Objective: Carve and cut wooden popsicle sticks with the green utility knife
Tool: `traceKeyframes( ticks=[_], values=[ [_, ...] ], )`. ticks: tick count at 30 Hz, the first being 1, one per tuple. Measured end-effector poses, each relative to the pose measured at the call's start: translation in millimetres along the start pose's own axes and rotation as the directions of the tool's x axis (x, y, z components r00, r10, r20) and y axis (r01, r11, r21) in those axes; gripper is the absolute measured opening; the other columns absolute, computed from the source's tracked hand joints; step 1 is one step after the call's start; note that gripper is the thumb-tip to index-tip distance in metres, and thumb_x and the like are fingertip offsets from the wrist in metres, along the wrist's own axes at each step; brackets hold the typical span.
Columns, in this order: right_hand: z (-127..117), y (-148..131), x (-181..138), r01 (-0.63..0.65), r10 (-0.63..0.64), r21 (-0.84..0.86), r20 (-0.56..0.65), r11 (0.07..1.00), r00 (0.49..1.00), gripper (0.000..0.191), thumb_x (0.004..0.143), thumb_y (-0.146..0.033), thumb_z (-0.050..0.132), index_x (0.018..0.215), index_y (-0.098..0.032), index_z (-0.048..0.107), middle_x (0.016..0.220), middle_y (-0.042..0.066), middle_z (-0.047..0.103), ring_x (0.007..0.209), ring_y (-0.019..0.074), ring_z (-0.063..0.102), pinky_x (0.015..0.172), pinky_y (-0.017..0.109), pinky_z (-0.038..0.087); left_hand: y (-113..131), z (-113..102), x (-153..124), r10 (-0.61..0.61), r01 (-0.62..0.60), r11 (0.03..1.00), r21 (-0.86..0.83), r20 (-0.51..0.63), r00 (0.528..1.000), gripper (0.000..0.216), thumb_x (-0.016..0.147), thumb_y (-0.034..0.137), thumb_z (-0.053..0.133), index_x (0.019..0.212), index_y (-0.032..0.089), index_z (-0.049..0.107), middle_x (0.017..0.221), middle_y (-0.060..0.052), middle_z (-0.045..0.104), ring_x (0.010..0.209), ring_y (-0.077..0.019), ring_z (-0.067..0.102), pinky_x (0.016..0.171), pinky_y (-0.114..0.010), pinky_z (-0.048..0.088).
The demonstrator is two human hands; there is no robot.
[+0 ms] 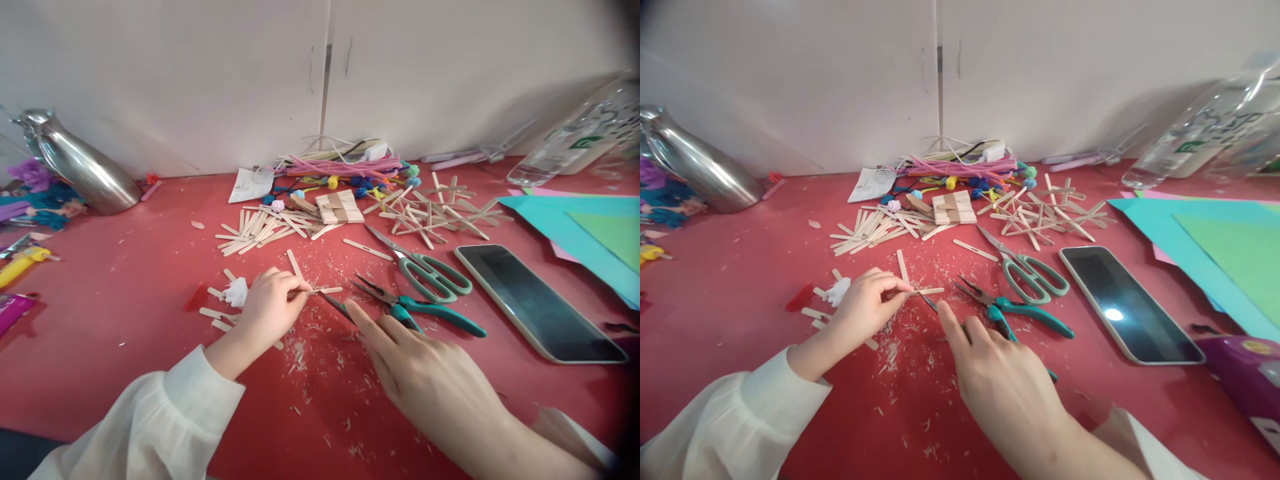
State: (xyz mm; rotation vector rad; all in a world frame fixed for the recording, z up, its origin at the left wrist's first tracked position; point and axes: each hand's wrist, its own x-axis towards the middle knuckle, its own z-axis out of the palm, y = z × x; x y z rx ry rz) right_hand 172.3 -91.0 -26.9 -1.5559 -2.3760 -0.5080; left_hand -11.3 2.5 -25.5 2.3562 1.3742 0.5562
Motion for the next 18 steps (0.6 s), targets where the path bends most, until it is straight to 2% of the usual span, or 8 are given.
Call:
traceKeyframes(
  ticks=[7, 14, 18],
  values=[
    [-2.5, 1.5, 0.5, 0.006, -0.006, -0.024, 0.003, 1.000, 1.000, 0.052, 0.065, -0.005, 0.042, 0.114, -0.012, 0.057, 0.061, 0.001, 0.061, 0.034, 0.0110, 0.052, 0.027, 0.023, 0.027, -0.2, 0.8, 1.4, -0.056, 0.059, 0.995, -0.079, 0.030, 0.998, 0.013, 0.078, 0.016, 0.052, 0.078, 0.020, 0.064, 0.081, -0.003, 0.063, 0.075, -0.0173, 0.056, 0.071, -0.031, 0.044],
    [3.5, 0.0, -2.9, 0.016, -0.013, -0.067, 0.033, 0.998, 0.999, 0.055, 0.063, -0.005, 0.044, 0.116, -0.012, 0.056, 0.063, 0.002, 0.063, 0.033, 0.0102, 0.051, 0.027, 0.022, 0.029, 1.4, 0.8, 1.9, -0.037, 0.042, 0.997, -0.068, 0.078, 0.996, 0.014, 0.077, 0.012, 0.051, 0.075, 0.019, 0.063, 0.082, -0.003, 0.061, 0.074, -0.0163, 0.058, 0.069, -0.029, 0.045],
    [4.7, -4.8, -3.3, 0.062, -0.059, -0.126, 0.029, 0.990, 0.998, 0.056, 0.058, -0.005, 0.047, 0.114, -0.008, 0.058, 0.059, 0.003, 0.060, 0.033, 0.0108, 0.050, 0.028, 0.022, 0.032, -1.9, 3.6, 1.5, -0.028, 0.033, 0.996, -0.087, 0.061, 0.998, 0.013, 0.078, 0.013, 0.051, 0.076, 0.019, 0.063, 0.082, -0.002, 0.062, 0.073, -0.0158, 0.058, 0.069, -0.028, 0.045]
  ],
)
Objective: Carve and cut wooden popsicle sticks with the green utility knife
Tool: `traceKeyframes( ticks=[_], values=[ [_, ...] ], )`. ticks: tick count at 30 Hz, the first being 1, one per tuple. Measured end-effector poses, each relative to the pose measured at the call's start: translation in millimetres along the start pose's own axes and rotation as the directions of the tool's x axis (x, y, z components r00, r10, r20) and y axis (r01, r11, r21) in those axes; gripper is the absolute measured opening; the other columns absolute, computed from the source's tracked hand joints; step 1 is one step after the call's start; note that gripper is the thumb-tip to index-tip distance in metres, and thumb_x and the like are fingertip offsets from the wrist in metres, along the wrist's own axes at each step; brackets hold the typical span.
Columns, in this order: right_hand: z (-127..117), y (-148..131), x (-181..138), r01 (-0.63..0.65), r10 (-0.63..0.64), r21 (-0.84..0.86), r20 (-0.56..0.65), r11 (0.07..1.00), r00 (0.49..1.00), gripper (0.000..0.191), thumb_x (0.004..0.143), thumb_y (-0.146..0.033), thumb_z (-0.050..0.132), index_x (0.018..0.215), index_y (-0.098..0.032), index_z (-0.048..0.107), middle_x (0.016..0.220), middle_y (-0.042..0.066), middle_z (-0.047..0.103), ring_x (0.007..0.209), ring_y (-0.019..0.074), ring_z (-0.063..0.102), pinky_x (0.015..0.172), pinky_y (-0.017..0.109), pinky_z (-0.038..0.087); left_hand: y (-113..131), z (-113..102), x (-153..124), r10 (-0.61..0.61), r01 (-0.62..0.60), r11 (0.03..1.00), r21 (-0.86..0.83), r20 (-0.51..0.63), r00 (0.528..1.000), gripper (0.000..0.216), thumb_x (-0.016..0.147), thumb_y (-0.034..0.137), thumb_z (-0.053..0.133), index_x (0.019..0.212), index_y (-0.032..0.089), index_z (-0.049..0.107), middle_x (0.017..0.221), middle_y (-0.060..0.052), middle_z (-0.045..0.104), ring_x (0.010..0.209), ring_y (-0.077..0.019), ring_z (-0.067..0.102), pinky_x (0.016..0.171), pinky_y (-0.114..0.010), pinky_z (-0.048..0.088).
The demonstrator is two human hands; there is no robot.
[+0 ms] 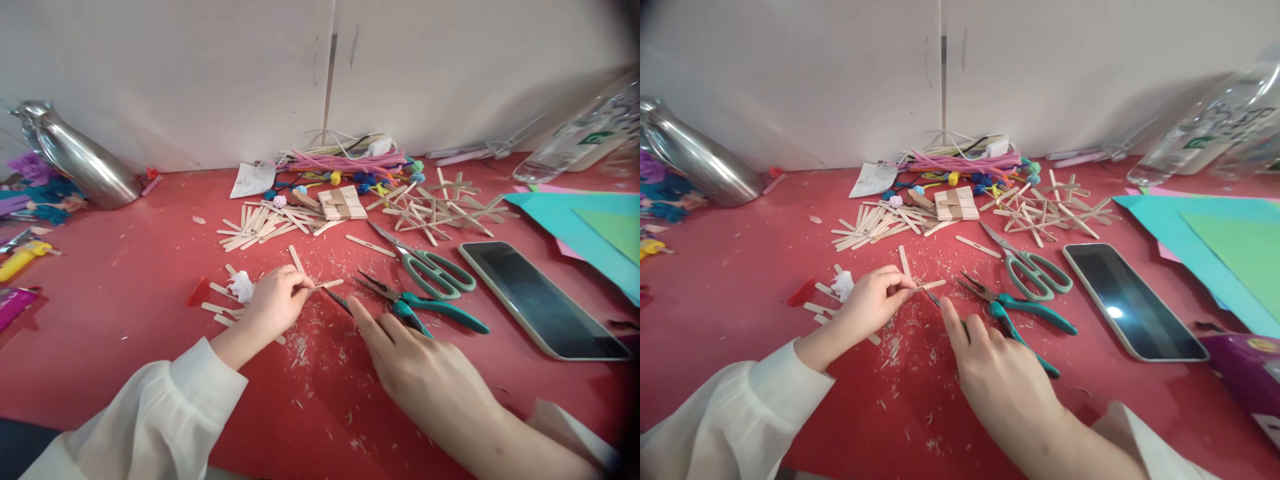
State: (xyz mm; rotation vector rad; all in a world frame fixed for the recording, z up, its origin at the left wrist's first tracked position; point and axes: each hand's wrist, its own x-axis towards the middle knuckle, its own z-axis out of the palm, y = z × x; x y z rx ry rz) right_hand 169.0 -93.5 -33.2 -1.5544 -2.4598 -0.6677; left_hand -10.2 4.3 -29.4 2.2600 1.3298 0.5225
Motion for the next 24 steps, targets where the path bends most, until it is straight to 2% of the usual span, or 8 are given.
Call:
traceKeyframes(
  ticks=[3, 5, 8, 13, 18, 21, 24],
  values=[
    [0, -3, 1, 0.031, -0.031, -0.019, 0.000, 0.999, 1.000, 0.057, 0.056, -0.003, 0.046, 0.111, -0.006, 0.060, 0.059, 0.005, 0.061, 0.036, 0.0113, 0.051, 0.029, 0.021, 0.034, -2, 2, 0, 0.021, -0.021, 1.000, -0.014, -0.020, 1.000, 0.013, 0.078, 0.014, 0.052, 0.076, 0.020, 0.063, 0.080, -0.002, 0.062, 0.071, -0.0151, 0.058, 0.069, -0.027, 0.045],
    [1, -4, 2, 0.007, -0.007, 0.009, 0.015, 1.000, 1.000, 0.055, 0.059, -0.003, 0.046, 0.112, -0.005, 0.058, 0.058, 0.005, 0.060, 0.034, 0.0109, 0.049, 0.028, 0.021, 0.032, -2, 3, 0, 0.018, -0.018, 1.000, -0.015, -0.030, 0.999, 0.011, 0.078, 0.015, 0.053, 0.075, 0.020, 0.063, 0.079, -0.001, 0.062, 0.070, -0.0147, 0.058, 0.069, -0.027, 0.045],
    [6, -3, 1, -0.058, 0.053, 0.099, 0.044, 0.993, 0.998, 0.047, 0.070, -0.008, 0.045, 0.115, -0.003, 0.056, 0.055, 0.004, 0.059, 0.030, 0.0109, 0.047, 0.027, 0.022, 0.031, -1, 3, 0, 0.001, -0.002, 1.000, -0.012, -0.038, 0.999, 0.010, 0.078, 0.016, 0.054, 0.073, 0.019, 0.062, 0.078, -0.001, 0.061, 0.068, -0.0143, 0.057, 0.067, -0.026, 0.044],
    [12, 1, 0, -0.182, 0.146, 0.322, 0.133, 0.929, 0.980, 0.041, 0.084, -0.018, 0.033, 0.117, -0.004, 0.053, 0.062, 0.008, 0.066, 0.040, 0.0167, 0.058, 0.036, 0.026, 0.041, 2, 2, 0, -0.044, 0.044, 0.999, 0.010, -0.029, 0.999, 0.009, 0.077, 0.015, 0.055, 0.070, 0.018, 0.061, 0.078, -0.001, 0.060, 0.067, -0.0142, 0.056, 0.062, -0.026, 0.042],
    [9, 6, 4, -0.265, 0.186, 0.466, 0.208, 0.844, 0.960, 0.042, 0.085, -0.021, 0.032, 0.119, -0.005, 0.051, 0.072, 0.011, 0.070, 0.054, 0.0209, 0.064, 0.044, 0.030, 0.048, 5, 1, 1, -0.066, 0.066, 0.998, 0.020, -0.020, 0.998, 0.011, 0.077, 0.015, 0.054, 0.069, 0.018, 0.061, 0.077, -0.001, 0.059, 0.067, -0.0143, 0.055, 0.062, -0.026, 0.041],
    [6, 8, 5, -0.310, 0.209, 0.521, 0.245, 0.796, 0.947, 0.041, 0.085, -0.022, 0.033, 0.118, -0.007, 0.053, 0.067, 0.008, 0.069, 0.050, 0.0191, 0.063, 0.042, 0.028, 0.047, 4, 1, 1, -0.068, 0.069, 0.997, 0.024, -0.016, 0.998, 0.010, 0.076, 0.015, 0.054, 0.070, 0.018, 0.061, 0.077, -0.001, 0.058, 0.068, -0.0145, 0.055, 0.063, -0.026, 0.042],
    [7, 8, 1, -0.313, 0.248, 0.557, 0.192, 0.769, 0.950, 0.040, 0.085, -0.023, 0.035, 0.116, -0.007, 0.055, 0.068, 0.007, 0.070, 0.047, 0.0177, 0.062, 0.040, 0.026, 0.046, 3, 1, 1, -0.062, 0.062, 0.998, 0.011, -0.015, 0.998, 0.009, 0.076, 0.016, 0.054, 0.070, 0.018, 0.061, 0.076, 0.000, 0.058, 0.067, -0.0138, 0.055, 0.063, -0.026, 0.042]
  ],
)
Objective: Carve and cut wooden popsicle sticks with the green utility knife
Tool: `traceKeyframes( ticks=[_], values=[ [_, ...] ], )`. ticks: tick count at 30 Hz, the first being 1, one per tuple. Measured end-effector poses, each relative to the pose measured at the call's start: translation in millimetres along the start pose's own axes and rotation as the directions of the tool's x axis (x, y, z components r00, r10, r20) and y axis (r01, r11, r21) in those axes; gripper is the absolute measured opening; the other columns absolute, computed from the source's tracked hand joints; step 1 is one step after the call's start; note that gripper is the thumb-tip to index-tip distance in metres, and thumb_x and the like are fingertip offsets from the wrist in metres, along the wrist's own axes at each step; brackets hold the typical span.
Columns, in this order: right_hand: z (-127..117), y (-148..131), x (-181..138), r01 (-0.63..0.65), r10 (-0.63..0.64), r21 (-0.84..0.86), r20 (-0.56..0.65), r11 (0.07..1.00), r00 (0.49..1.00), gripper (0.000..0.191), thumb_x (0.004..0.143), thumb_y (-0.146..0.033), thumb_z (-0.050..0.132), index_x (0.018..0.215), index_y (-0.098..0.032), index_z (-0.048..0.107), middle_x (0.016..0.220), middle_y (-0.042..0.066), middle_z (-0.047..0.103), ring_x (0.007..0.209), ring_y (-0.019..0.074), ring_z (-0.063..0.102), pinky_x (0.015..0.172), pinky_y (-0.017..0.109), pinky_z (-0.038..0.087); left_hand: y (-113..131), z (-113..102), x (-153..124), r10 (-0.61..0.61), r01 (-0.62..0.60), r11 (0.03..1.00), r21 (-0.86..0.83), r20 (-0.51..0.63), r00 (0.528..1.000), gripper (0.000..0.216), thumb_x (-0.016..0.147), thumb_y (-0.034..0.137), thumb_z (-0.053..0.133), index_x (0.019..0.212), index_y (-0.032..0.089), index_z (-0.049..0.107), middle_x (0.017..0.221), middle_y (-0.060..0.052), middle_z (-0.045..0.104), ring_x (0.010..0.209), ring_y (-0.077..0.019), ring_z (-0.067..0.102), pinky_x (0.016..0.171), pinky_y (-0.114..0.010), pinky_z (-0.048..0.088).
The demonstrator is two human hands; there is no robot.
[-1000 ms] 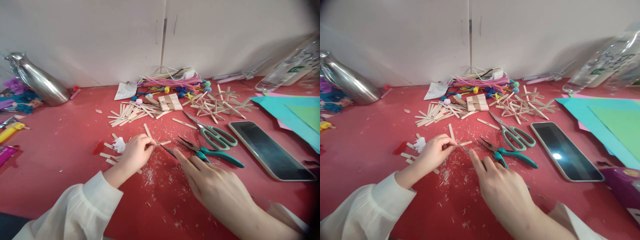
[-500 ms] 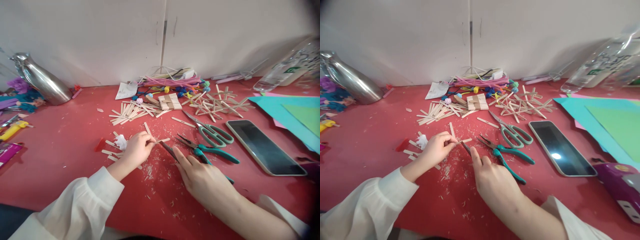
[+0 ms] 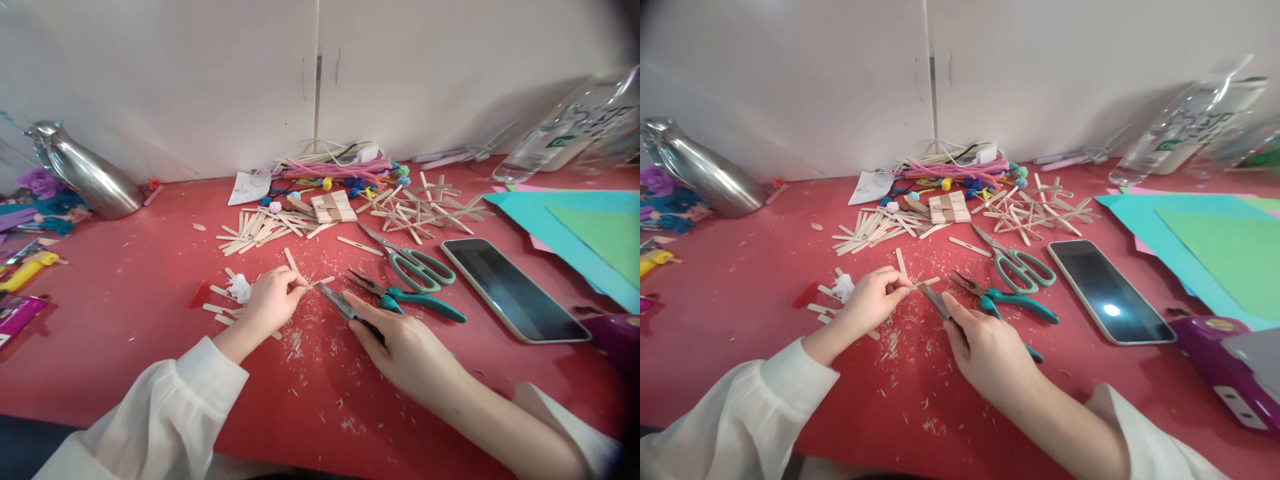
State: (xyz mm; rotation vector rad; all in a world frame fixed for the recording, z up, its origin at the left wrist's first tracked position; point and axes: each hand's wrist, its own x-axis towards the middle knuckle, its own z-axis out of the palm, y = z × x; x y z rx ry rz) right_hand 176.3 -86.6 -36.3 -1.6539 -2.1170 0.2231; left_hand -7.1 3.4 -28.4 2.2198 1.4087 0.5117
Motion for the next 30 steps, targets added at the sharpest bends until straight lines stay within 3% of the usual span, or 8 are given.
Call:
traceKeyframes(
  ticks=[5, 12, 20, 30],
  values=[
    [6, 3, -9, 0.047, -0.063, -0.111, -0.146, 0.993, 0.987, 0.038, 0.085, -0.022, 0.037, 0.116, -0.013, 0.057, 0.077, 0.008, 0.071, 0.055, 0.0193, 0.066, 0.041, 0.027, 0.048, -3, 1, 1, 0.036, -0.036, 0.999, -0.022, -0.004, 0.999, 0.010, 0.077, 0.014, 0.055, 0.070, 0.018, 0.060, 0.075, 0.000, 0.058, 0.065, -0.0127, 0.055, 0.063, -0.024, 0.042],
    [4, 0, -6, 0.082, -0.128, -0.334, -0.119, 0.939, 0.985, 0.038, 0.083, -0.021, 0.040, 0.117, -0.016, 0.058, 0.061, 0.002, 0.064, 0.042, 0.0175, 0.060, 0.031, 0.026, 0.036, -4, 0, 2, 0.077, -0.077, 0.997, 0.027, 0.006, 0.997, 0.009, 0.076, 0.014, 0.054, 0.071, 0.018, 0.060, 0.078, 0.000, 0.059, 0.067, -0.0138, 0.056, 0.064, -0.025, 0.042],
    [6, -2, -9, 0.097, -0.158, -0.509, -0.077, 0.855, 0.984, 0.042, 0.079, -0.020, 0.048, 0.121, -0.021, 0.055, 0.059, 0.000, 0.060, 0.038, 0.0140, 0.056, 0.030, 0.024, 0.022, -7, -1, 5, 0.120, -0.120, 0.993, -0.001, 0.037, 0.992, 0.008, 0.077, 0.014, 0.054, 0.074, 0.018, 0.059, 0.077, 0.000, 0.059, 0.068, -0.0136, 0.057, 0.062, -0.024, 0.043],
    [5, -16, -11, 0.174, -0.288, -0.657, -0.068, 0.734, 0.955, 0.061, 0.058, 0.000, 0.051, 0.116, -0.016, 0.058, 0.064, 0.001, 0.060, 0.046, 0.0149, 0.056, 0.037, 0.024, 0.041, -6, -4, 7, 0.111, -0.110, 0.994, -0.017, 0.055, 0.992, 0.008, 0.077, 0.016, 0.054, 0.073, 0.017, 0.061, 0.078, -0.002, 0.060, 0.067, -0.0140, 0.058, 0.063, -0.025, 0.043]
  ],
)
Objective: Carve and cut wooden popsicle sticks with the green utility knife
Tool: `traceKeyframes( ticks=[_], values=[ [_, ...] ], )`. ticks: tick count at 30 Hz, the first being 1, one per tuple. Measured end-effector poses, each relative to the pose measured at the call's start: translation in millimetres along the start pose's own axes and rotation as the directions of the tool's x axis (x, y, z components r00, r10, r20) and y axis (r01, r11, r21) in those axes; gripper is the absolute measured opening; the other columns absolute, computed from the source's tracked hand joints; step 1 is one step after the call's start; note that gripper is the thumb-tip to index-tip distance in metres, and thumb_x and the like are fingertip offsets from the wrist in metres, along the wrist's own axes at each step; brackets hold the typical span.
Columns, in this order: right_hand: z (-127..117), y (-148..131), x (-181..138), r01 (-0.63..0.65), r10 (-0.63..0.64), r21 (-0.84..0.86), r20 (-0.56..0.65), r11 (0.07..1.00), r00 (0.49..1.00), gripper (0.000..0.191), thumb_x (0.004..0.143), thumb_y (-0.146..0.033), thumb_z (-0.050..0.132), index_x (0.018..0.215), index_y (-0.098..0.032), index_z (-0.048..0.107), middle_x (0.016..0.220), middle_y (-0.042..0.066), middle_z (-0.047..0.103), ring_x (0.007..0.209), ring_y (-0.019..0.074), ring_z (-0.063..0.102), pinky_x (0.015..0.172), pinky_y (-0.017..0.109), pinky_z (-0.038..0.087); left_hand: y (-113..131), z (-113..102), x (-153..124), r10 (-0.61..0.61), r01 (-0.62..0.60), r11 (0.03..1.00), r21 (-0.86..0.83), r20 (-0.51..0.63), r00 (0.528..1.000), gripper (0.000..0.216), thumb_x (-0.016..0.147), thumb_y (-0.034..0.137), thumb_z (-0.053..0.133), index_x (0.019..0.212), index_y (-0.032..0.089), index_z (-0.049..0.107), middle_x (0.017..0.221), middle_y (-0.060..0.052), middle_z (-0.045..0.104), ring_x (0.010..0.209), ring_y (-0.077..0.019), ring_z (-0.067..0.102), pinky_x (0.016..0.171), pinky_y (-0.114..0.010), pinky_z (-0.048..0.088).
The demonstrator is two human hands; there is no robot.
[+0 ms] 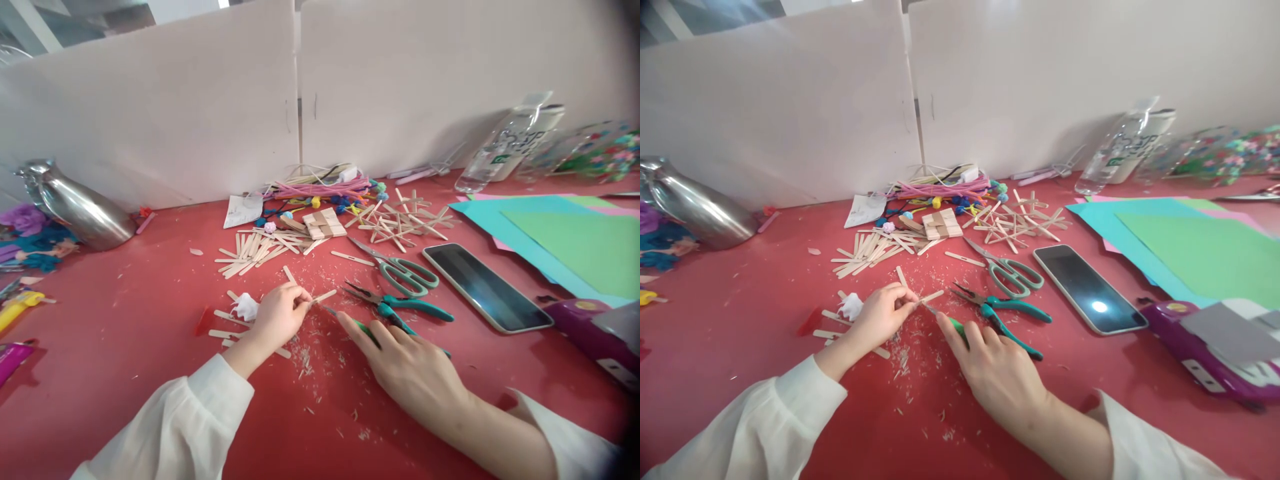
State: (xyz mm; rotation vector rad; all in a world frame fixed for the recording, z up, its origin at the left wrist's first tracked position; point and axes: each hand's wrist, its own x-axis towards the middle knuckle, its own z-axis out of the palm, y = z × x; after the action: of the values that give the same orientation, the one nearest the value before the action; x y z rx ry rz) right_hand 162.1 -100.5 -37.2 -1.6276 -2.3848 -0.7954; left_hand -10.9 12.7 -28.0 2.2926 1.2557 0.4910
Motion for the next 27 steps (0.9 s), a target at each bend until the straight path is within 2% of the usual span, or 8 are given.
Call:
traceKeyframes(
  ticks=[3, 7, 11, 15, 19, 22, 25, 27],
  values=[
    [2, 0, 0, -0.004, 0.005, 0.045, -0.007, 0.999, 1.000, 0.059, 0.059, 0.001, 0.049, 0.115, -0.015, 0.058, 0.062, 0.001, 0.060, 0.043, 0.0142, 0.056, 0.036, 0.024, 0.041, -2, 2, 0, 0.003, -0.003, 1.000, 0.011, -0.010, 1.000, 0.009, 0.077, 0.014, 0.053, 0.073, 0.017, 0.061, 0.077, -0.002, 0.060, 0.063, -0.0126, 0.056, 0.060, -0.024, 0.042],
    [8, 2, 1, -0.031, 0.031, 0.160, 0.000, 0.987, 1.000, 0.051, 0.066, -0.002, 0.046, 0.115, -0.009, 0.057, 0.056, 0.000, 0.057, 0.033, 0.0127, 0.051, 0.027, 0.024, 0.033, -1, 4, 0, 0.001, -0.001, 1.000, 0.020, -0.034, 0.999, 0.010, 0.075, 0.010, 0.054, 0.072, 0.017, 0.061, 0.075, -0.001, 0.059, 0.060, -0.0114, 0.054, 0.059, -0.023, 0.041],
    [14, 5, 2, -0.083, 0.067, 0.329, 0.060, 0.941, 0.996, 0.043, 0.077, -0.009, 0.039, 0.118, -0.004, 0.053, 0.057, 0.002, 0.060, 0.036, 0.0157, 0.055, 0.031, 0.026, 0.040, 3, 4, 0, -0.036, 0.037, 0.999, 0.025, -0.041, 0.999, 0.010, 0.074, 0.009, 0.055, 0.071, 0.017, 0.061, 0.073, 0.000, 0.059, 0.059, -0.0111, 0.053, 0.059, -0.023, 0.040],
    [17, 9, 3, -0.225, 0.140, 0.501, 0.202, 0.835, 0.969, 0.042, 0.084, -0.018, 0.034, 0.123, -0.010, 0.049, 0.065, 0.006, 0.067, 0.052, 0.0191, 0.064, 0.044, 0.028, 0.048, 5, 4, 1, -0.055, 0.056, 0.998, 0.025, -0.024, 0.998, 0.010, 0.073, 0.009, 0.055, 0.069, 0.017, 0.060, 0.073, 0.000, 0.059, 0.061, -0.0115, 0.053, 0.059, -0.023, 0.040],
    [13, 10, 7, -0.353, 0.196, 0.613, 0.311, 0.707, 0.930, 0.043, 0.084, -0.021, 0.035, 0.123, -0.011, 0.050, 0.078, 0.010, 0.071, 0.065, 0.0210, 0.067, 0.052, 0.029, 0.050, 4, 3, 1, -0.059, 0.059, 0.998, 0.030, -0.024, 0.998, 0.009, 0.074, 0.011, 0.055, 0.069, 0.017, 0.060, 0.074, 0.000, 0.059, 0.063, -0.0123, 0.054, 0.060, -0.024, 0.040],
    [6, 13, 12, -0.424, 0.210, 0.657, 0.382, 0.624, 0.900, 0.041, 0.084, -0.022, 0.036, 0.121, -0.011, 0.052, 0.073, 0.008, 0.070, 0.063, 0.0215, 0.066, 0.051, 0.029, 0.049, 4, 3, 0, -0.064, 0.065, 0.997, 0.034, -0.034, 0.997, 0.009, 0.074, 0.012, 0.055, 0.069, 0.018, 0.059, 0.073, 0.000, 0.060, 0.063, -0.0131, 0.055, 0.060, -0.024, 0.041],
    [3, 16, 15, -0.450, 0.184, 0.717, 0.421, 0.532, 0.888, 0.040, 0.085, -0.022, 0.037, 0.121, -0.019, 0.052, 0.065, 0.001, 0.069, 0.053, 0.0178, 0.063, 0.046, 0.026, 0.047, 4, 2, 0, -0.050, 0.051, 0.999, 0.016, -0.038, 0.998, 0.009, 0.074, 0.013, 0.055, 0.069, 0.018, 0.059, 0.073, 0.000, 0.061, 0.063, -0.0135, 0.055, 0.060, -0.025, 0.041],
    [3, 16, 14, -0.465, 0.182, 0.722, 0.438, 0.513, 0.880, 0.040, 0.085, -0.023, 0.037, 0.122, -0.021, 0.051, 0.073, 0.001, 0.070, 0.057, 0.0167, 0.064, 0.047, 0.025, 0.048, 3, 2, -1, -0.042, 0.043, 0.999, 0.016, -0.037, 0.998, 0.008, 0.074, 0.013, 0.055, 0.070, 0.018, 0.059, 0.073, 0.000, 0.061, 0.064, -0.0138, 0.056, 0.061, -0.025, 0.042]
  ],
)
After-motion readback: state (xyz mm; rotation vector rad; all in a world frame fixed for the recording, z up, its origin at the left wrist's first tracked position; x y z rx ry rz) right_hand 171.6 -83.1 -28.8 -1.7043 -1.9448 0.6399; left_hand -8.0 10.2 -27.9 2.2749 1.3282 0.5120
